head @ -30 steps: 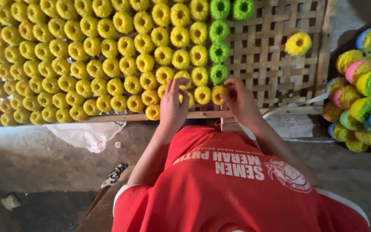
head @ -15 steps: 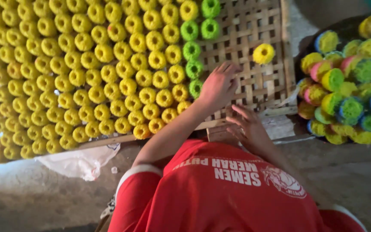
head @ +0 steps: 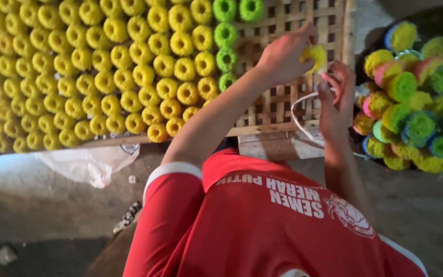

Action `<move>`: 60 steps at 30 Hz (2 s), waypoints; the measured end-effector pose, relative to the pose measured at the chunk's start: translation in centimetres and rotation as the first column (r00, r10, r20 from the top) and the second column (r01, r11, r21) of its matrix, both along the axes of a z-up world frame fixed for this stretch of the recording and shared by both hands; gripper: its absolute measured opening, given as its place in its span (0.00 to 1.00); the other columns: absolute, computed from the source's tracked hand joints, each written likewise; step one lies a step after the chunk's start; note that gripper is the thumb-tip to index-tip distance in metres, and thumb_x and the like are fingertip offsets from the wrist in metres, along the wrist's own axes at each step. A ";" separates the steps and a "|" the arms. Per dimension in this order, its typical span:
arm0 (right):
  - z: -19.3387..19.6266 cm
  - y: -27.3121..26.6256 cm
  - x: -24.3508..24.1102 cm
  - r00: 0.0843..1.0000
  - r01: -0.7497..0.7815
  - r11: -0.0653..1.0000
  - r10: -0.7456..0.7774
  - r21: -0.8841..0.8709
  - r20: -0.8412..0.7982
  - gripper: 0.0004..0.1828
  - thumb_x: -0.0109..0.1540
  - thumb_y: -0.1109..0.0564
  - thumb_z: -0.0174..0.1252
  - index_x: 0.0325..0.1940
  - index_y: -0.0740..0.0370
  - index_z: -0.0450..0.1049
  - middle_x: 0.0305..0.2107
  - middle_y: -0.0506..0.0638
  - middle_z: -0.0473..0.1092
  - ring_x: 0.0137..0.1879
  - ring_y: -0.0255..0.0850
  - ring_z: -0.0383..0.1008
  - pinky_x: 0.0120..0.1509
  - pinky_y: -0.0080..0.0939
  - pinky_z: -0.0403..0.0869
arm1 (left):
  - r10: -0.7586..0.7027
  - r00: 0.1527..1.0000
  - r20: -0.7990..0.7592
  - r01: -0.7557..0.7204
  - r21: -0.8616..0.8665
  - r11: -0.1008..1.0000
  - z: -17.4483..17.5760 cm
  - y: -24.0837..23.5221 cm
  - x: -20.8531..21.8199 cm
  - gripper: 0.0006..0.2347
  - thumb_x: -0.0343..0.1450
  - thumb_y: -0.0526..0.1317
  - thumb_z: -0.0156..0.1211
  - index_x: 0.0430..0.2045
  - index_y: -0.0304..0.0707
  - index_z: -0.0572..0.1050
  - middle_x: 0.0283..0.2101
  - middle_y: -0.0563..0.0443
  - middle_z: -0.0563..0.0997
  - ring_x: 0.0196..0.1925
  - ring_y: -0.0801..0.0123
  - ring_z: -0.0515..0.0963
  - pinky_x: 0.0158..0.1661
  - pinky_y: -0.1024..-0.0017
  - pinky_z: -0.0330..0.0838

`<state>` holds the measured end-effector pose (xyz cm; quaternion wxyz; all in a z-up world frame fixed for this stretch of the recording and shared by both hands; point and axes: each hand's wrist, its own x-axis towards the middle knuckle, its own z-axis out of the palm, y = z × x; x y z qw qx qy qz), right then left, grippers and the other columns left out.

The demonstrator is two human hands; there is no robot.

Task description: The person removes colorful ring-shaped cakes from a steamer basket and arranges them on a wooden drying rack. They handle the cakes by hand, placing them in neat rows alongside other yellow cakes already on the rack.

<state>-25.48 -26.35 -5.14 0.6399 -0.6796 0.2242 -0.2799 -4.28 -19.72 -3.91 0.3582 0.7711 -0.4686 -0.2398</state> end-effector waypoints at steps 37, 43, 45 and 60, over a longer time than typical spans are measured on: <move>-0.9 4.8 9.1 0.718 -0.534 0.449 -0.207 -0.716 -0.665 0.43 0.70 0.31 0.49 0.82 0.55 0.49 0.79 0.62 0.37 0.81 0.71 0.36 0.80 0.71 0.45 | 0.397 0.833 0.386 -0.399 -0.080 0.913 4.0 14.8 4.2 0.13 0.70 0.39 0.63 0.48 0.47 0.79 0.51 0.51 0.73 0.54 0.56 0.73 0.49 0.56 0.68; 1.2 7.7 6.3 0.869 -0.369 0.643 -0.016 -0.671 -0.494 0.19 0.64 0.41 0.58 0.50 0.55 0.76 0.66 0.61 0.63 0.74 0.65 0.58 0.75 0.65 0.60 | 0.292 0.827 0.480 -0.364 0.060 0.930 2.5 9.7 8.1 0.14 0.63 0.49 0.70 0.33 0.41 0.82 0.54 0.44 0.70 0.58 0.50 0.64 0.54 0.55 0.62; 1.0 6.0 8.9 0.882 -0.263 0.731 -0.082 -0.630 -0.464 0.18 0.67 0.44 0.60 0.52 0.59 0.77 0.57 0.62 0.65 0.64 0.63 0.63 0.66 0.64 0.64 | 0.254 0.824 0.507 -0.377 0.155 0.913 1.9 8.3 8.0 0.15 0.61 0.50 0.71 0.29 0.38 0.82 0.54 0.40 0.69 0.60 0.47 0.62 0.55 0.55 0.61; -1.4 2.8 14.5 0.918 -0.130 0.606 -0.225 -0.784 -0.326 0.21 0.65 0.54 0.65 0.61 0.62 0.72 0.59 0.63 0.65 0.64 0.63 0.62 0.66 0.64 0.64 | 0.326 0.861 0.392 -0.436 0.236 0.868 3.9 9.5 7.6 0.09 0.69 0.44 0.62 0.41 0.51 0.82 0.54 0.48 0.73 0.57 0.54 0.65 0.53 0.56 0.65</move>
